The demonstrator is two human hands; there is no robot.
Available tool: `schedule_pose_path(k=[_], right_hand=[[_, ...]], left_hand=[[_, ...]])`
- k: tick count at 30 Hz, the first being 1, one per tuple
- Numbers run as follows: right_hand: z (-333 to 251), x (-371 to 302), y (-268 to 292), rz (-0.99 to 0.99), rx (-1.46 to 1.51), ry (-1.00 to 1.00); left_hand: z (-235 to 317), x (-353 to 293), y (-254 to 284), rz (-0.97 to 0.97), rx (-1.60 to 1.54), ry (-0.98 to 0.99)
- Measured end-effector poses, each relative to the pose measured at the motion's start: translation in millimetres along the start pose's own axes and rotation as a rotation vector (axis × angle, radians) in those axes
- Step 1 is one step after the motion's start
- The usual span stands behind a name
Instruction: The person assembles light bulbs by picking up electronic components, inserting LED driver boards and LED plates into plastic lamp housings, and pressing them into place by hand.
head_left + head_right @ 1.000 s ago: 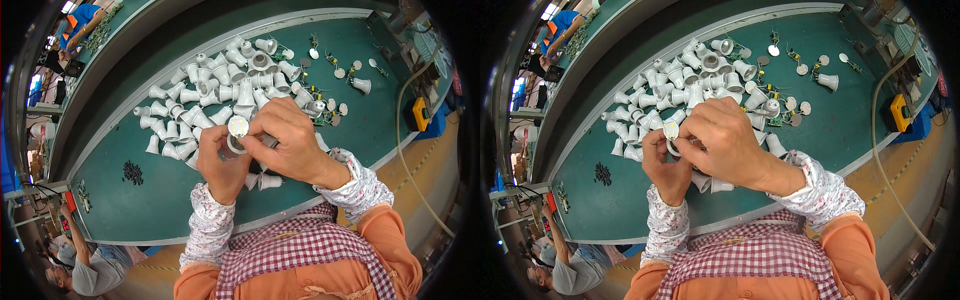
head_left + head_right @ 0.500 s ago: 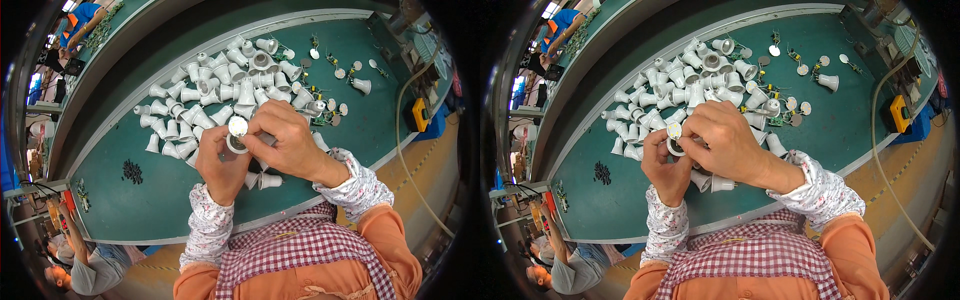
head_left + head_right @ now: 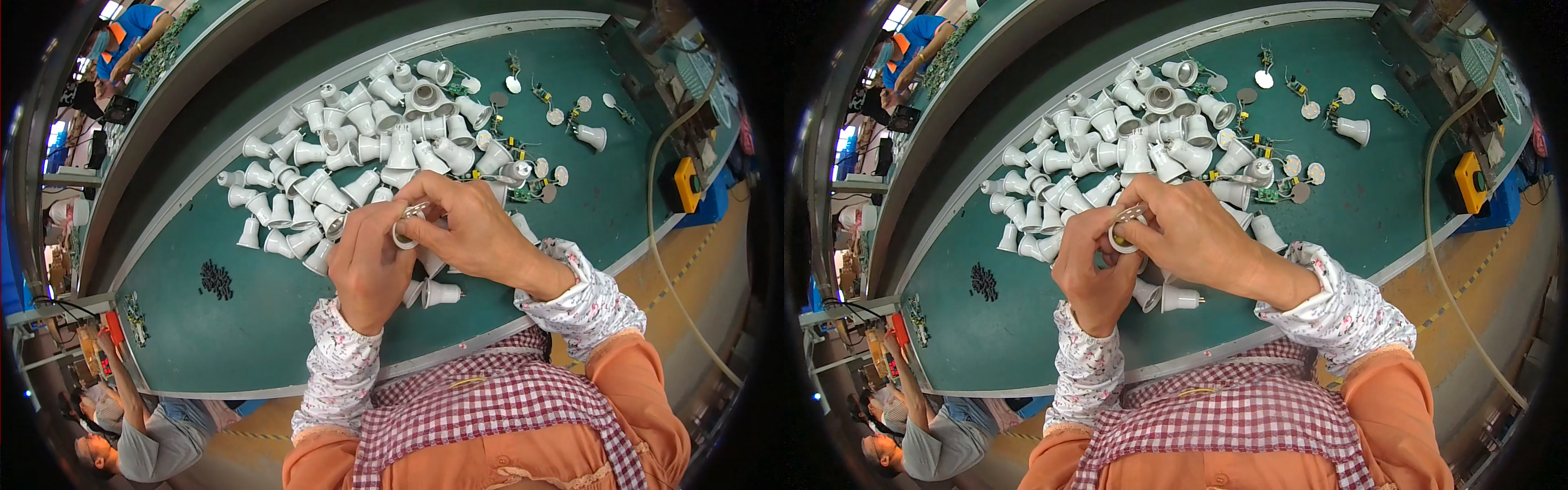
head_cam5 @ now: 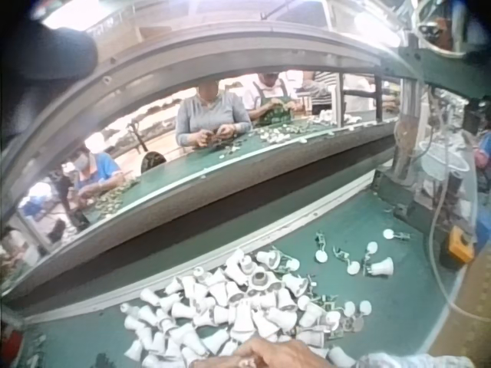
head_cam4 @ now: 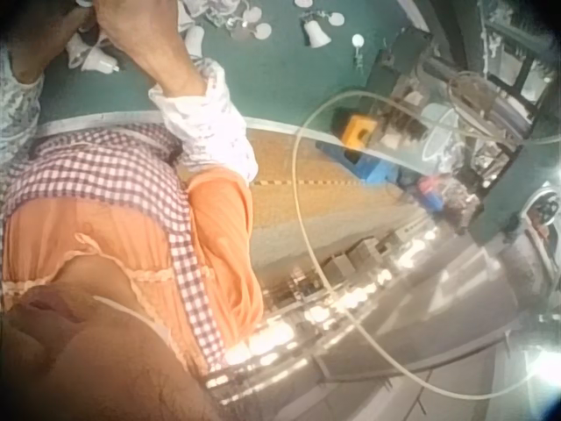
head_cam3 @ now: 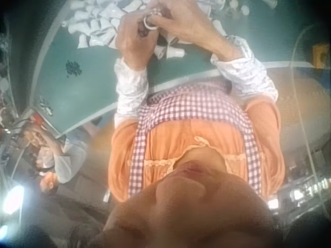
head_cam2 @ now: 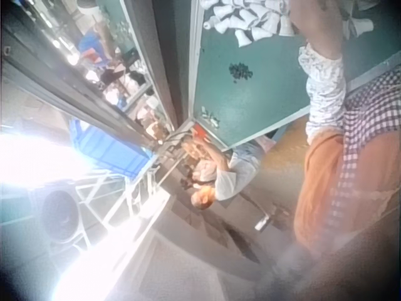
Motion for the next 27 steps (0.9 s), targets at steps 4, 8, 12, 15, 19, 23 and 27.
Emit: schedule_pose_path(k=[4,8,12,15,19,23,27], right_hand=[[1.7,1.8,2.3,0.204,0.187,0.232],[19.8,12.6,9.0,0.176,0.991,0.059],[35.7,14.3,4.7,-0.032,1.233,0.027],[30.4,14.7,-0.6,-0.038,1.264,0.015],[20.7,9.1,3.0,-0.007,0.897,0.100],[3.4,5.5,-0.6,0.023,0.647,0.158],[-3.1,4.1,7.9,-0.007,0.629,0.153]], left_hand=[[11.5,7.9,0.3,0.048,0.069,-0.081],[45.6,8.7,7.1,0.189,-0.028,-0.156],[43.5,3.6,-2.4,0.010,-0.118,-0.261],[40.9,3.5,5.7,0.099,-0.108,-0.264],[27.0,9.6,6.2,0.108,-0.184,-0.024],[2.1,10.0,-2.6,0.051,-0.367,0.089],[-10.0,8.3,-3.0,0.064,-0.660,0.228]])
Point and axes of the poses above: each hand's wrist, its own x-axis towards the middle knuckle, its own y-axis out of the back of the hand, z = x × y, the point moved 6 cm from there along x, towards the middle knuckle, and after that the axes turned 5 degrees about -z, right-handed, at the moved point
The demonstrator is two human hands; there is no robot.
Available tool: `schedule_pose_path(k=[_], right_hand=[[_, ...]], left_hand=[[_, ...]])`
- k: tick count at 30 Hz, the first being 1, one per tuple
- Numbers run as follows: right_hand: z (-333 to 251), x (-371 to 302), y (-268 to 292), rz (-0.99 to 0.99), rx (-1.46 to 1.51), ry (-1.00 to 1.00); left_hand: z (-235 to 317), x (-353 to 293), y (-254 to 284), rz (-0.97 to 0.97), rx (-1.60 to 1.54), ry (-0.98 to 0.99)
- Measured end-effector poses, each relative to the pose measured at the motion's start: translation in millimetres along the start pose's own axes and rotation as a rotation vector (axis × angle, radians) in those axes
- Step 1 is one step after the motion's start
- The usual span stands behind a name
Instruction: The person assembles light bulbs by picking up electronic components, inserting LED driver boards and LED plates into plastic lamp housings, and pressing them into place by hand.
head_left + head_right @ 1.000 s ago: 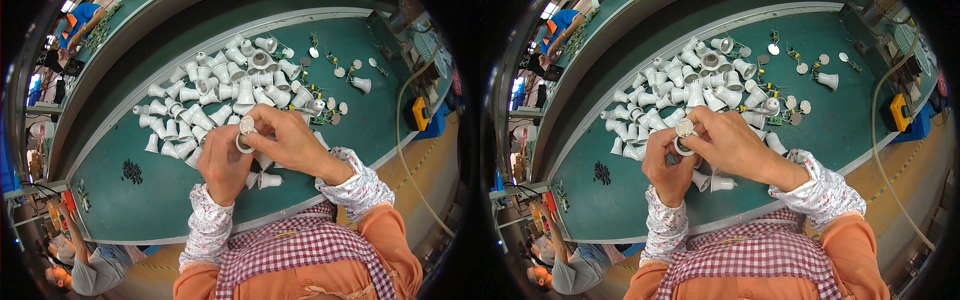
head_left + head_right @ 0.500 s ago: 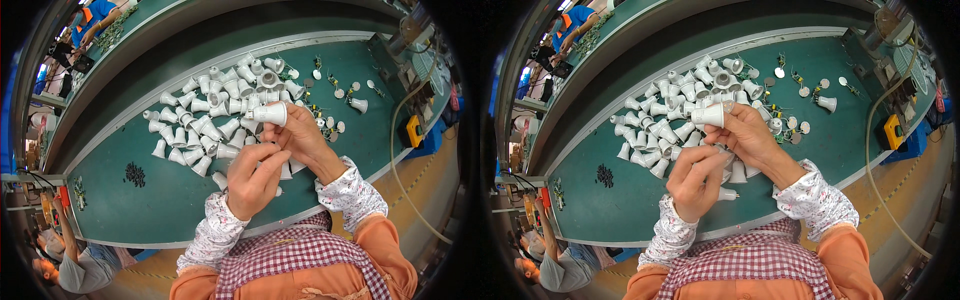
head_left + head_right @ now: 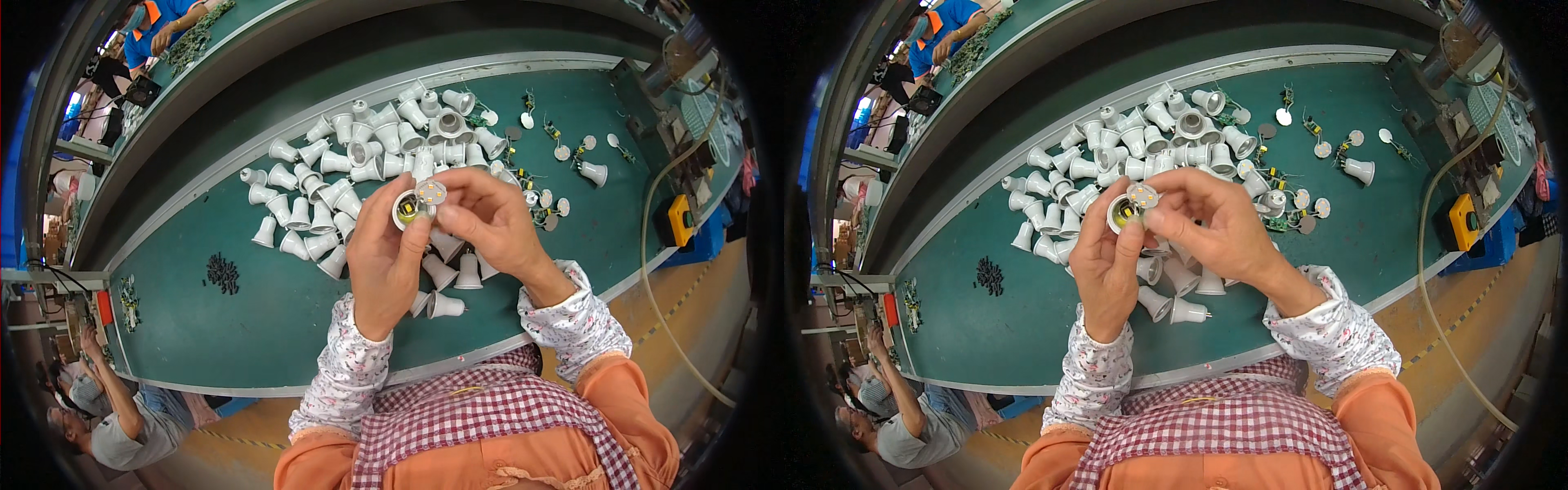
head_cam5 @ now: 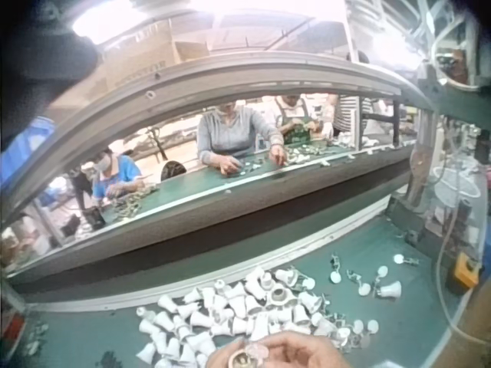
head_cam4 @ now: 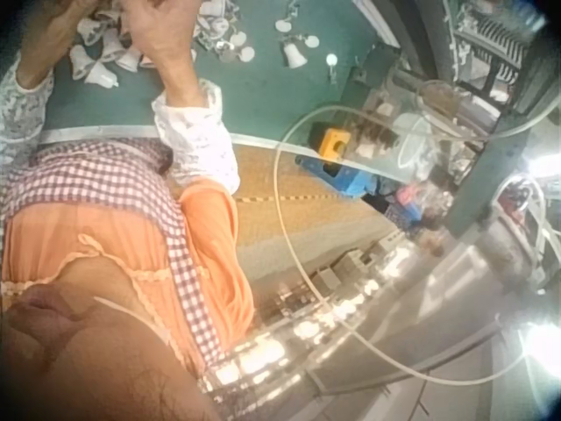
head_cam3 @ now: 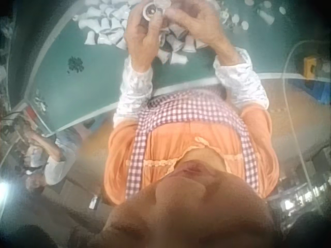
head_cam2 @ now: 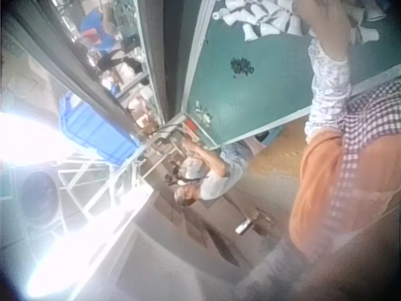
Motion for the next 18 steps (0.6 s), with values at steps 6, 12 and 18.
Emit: schedule_pose_path(k=[6,12,18], right_hand=[[-7.3,-1.2,12.6,0.207,-0.206,0.118],[-4.4,-0.1,12.3,0.159,-0.190,0.039],[-5.0,-0.3,7.9,0.154,-0.167,0.024]], left_hand=[[-5.2,-0.5,-2.8,-0.035,-0.111,0.154],[-5.5,-1.3,-2.2,-0.012,-0.185,0.258],[-5.8,-1.8,-8.2,-0.064,-0.197,0.195]])
Point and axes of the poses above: each hand's wrist, its own x-axis towards the middle knuckle, its own y-axis out of the back of the hand, z = x × y, the point moved 6 cm from there along x, towards the middle knuckle, and after that the axes turned 5 degrees about -z, right-handed, at the moved point
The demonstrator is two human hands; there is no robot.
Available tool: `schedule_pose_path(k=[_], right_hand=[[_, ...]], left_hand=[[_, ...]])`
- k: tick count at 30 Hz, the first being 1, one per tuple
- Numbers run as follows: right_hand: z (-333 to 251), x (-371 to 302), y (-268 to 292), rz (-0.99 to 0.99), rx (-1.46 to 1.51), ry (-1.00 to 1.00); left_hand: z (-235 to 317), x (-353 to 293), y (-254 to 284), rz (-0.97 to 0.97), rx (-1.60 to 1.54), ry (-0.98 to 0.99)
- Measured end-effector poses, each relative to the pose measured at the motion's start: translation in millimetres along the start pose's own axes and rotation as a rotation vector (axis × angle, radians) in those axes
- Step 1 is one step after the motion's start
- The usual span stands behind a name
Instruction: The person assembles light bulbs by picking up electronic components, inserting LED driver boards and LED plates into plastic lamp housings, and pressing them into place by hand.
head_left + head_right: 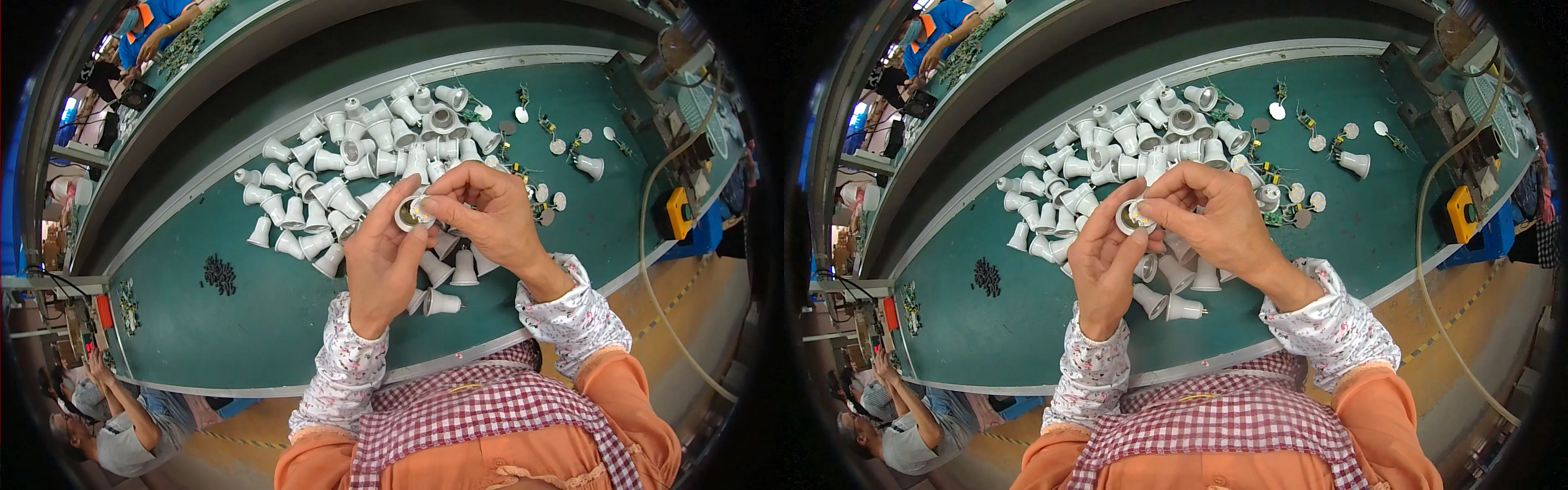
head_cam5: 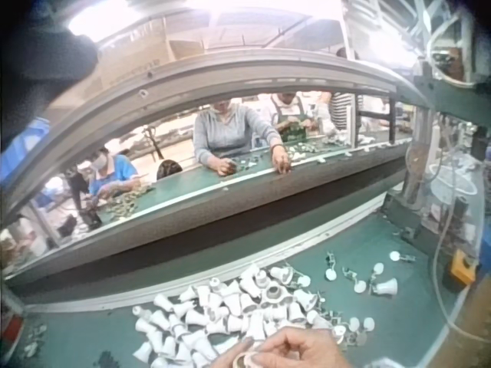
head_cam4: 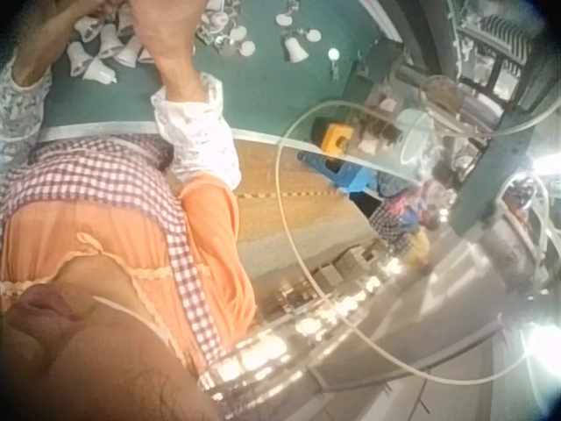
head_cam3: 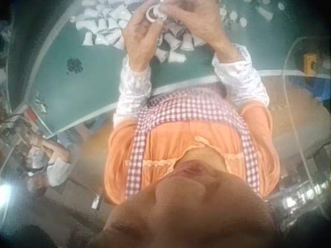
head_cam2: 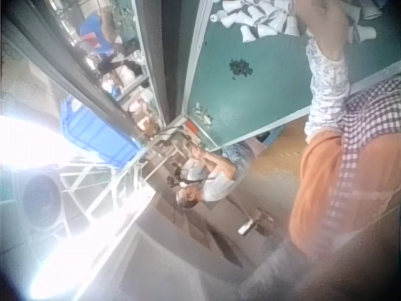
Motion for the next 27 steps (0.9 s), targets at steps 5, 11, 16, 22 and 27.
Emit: schedule_pose_path(k=[5,11,16,22,27], right_hand=[[-6.1,-0.3,0.1,0.019,-0.135,0.024],[0.2,-0.1,1.9,0.020,-0.195,-0.025],[-3.9,-1.7,-2.3,-0.010,-0.143,-0.053],[-4.5,-4.0,-5.4,0.007,-0.158,-0.023],[-11.7,-6.3,-3.8,0.062,-0.331,0.140]], left_hand=[[2.8,-0.7,-2.2,-0.005,0.073,-0.055],[-0.7,-1.8,-0.9,0.045,0.172,-0.047],[-1.0,-2.2,-1.1,0.060,0.186,-0.081],[2.8,-3.0,-2.0,0.085,0.144,-0.070],[0.3,-1.1,-0.2,0.061,0.062,-0.020]])
Point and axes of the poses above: each hand's wrist, its own x-axis towards the middle knuckle, its own y-axis out of the back of the hand, z = x × y, the point moved 6 cm from there along x, towards the middle knuckle, and after that the axes turned 5 degrees about -z, right-handed, at the moved point
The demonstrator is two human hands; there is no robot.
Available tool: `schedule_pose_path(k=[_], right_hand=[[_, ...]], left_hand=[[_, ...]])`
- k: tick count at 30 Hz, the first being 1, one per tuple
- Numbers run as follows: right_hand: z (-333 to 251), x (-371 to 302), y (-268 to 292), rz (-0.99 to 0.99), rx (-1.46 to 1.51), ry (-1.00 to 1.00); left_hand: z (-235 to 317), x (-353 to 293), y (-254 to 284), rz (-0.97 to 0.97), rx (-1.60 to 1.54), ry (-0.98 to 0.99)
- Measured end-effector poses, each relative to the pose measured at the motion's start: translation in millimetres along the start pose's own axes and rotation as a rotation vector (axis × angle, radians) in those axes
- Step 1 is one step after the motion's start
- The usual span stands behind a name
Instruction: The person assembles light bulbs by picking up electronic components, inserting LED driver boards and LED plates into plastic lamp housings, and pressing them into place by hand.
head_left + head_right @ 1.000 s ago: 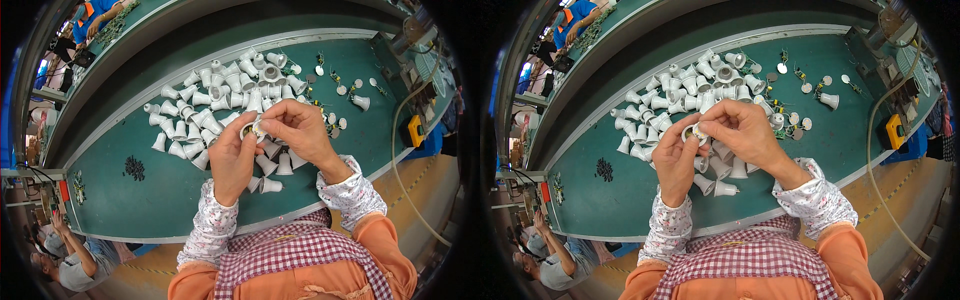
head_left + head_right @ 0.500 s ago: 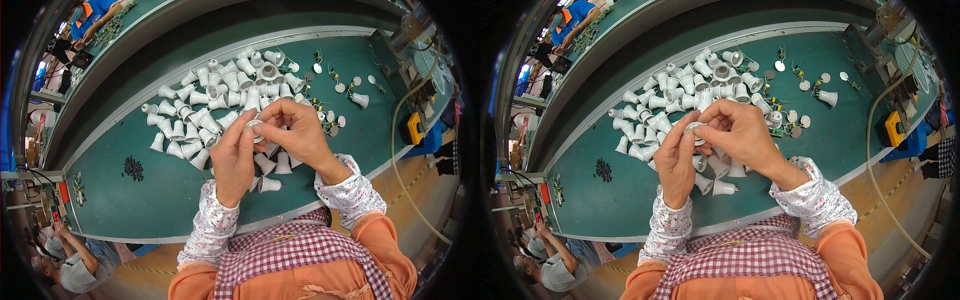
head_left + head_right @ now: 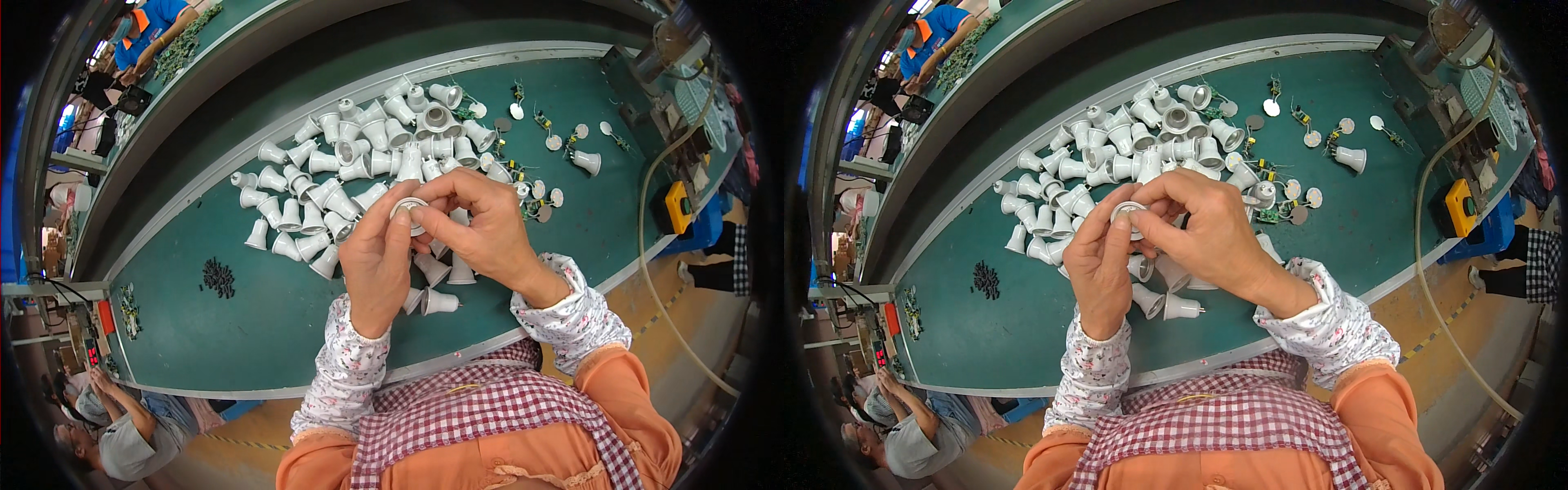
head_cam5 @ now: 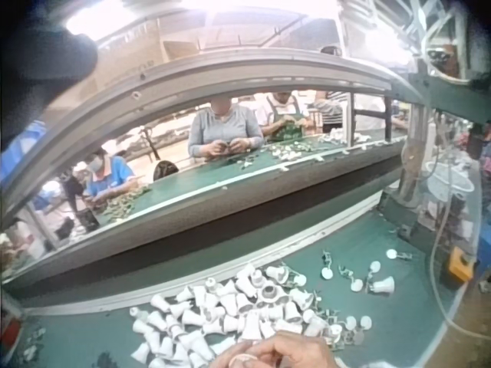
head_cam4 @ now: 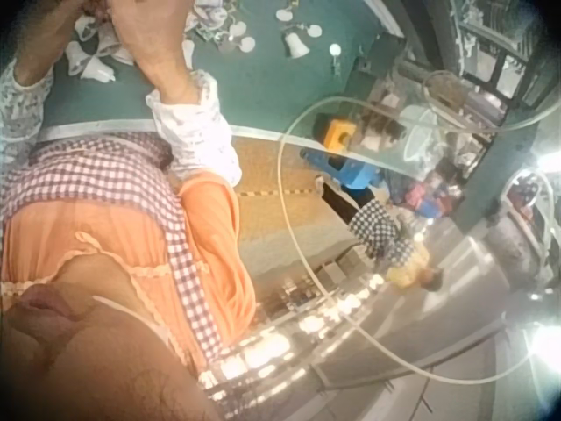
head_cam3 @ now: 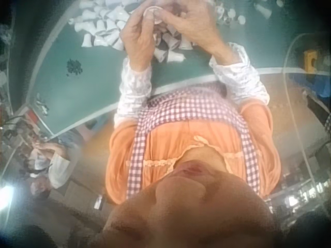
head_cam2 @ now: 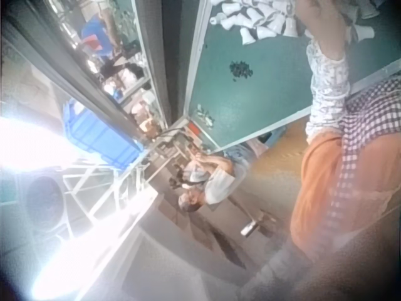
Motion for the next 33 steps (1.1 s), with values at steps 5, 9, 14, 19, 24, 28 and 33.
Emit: schedule_pose_path(k=[5,9,14,19,24,28,33], right_hand=[[-13.8,-1.3,-0.4,0.030,-0.200,0.135],[-9.1,-0.7,-0.4,0.024,-0.180,0.124],[-4.7,-0.9,6.7,0.066,-0.130,0.130],[-3.8,1.3,3.6,-0.038,-0.152,0.212],[-3.0,3.4,2.0,-0.090,-0.062,0.150],[3.5,-0.1,0.2,-0.104,-0.027,0.056],[3.4,-1.9,-2.0,-0.104,-0.050,0.085]], left_hand=[[-0.5,0.2,1.0,0.002,-0.057,0.017],[-5.6,2.8,0.6,-0.032,-0.043,0.051],[2.5,6.8,2.3,-0.047,0.018,-0.042],[4.5,9.4,7.7,-0.202,0.179,0.205],[10.2,14.1,12.2,-0.184,0.230,0.271],[6.9,12.3,9.9,-0.152,0.120,0.271],[8.6,8.4,9.0,-0.130,0.136,0.224]])
Point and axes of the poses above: each hand's wrist, its own x-axis towards the middle knuckle, its own y-axis out of the back of the hand, z = x × y, the point moved 6 cm from there along x, towards the middle knuckle, and after that the axes turned 5 degrees about -z, right-handed, at the moved point
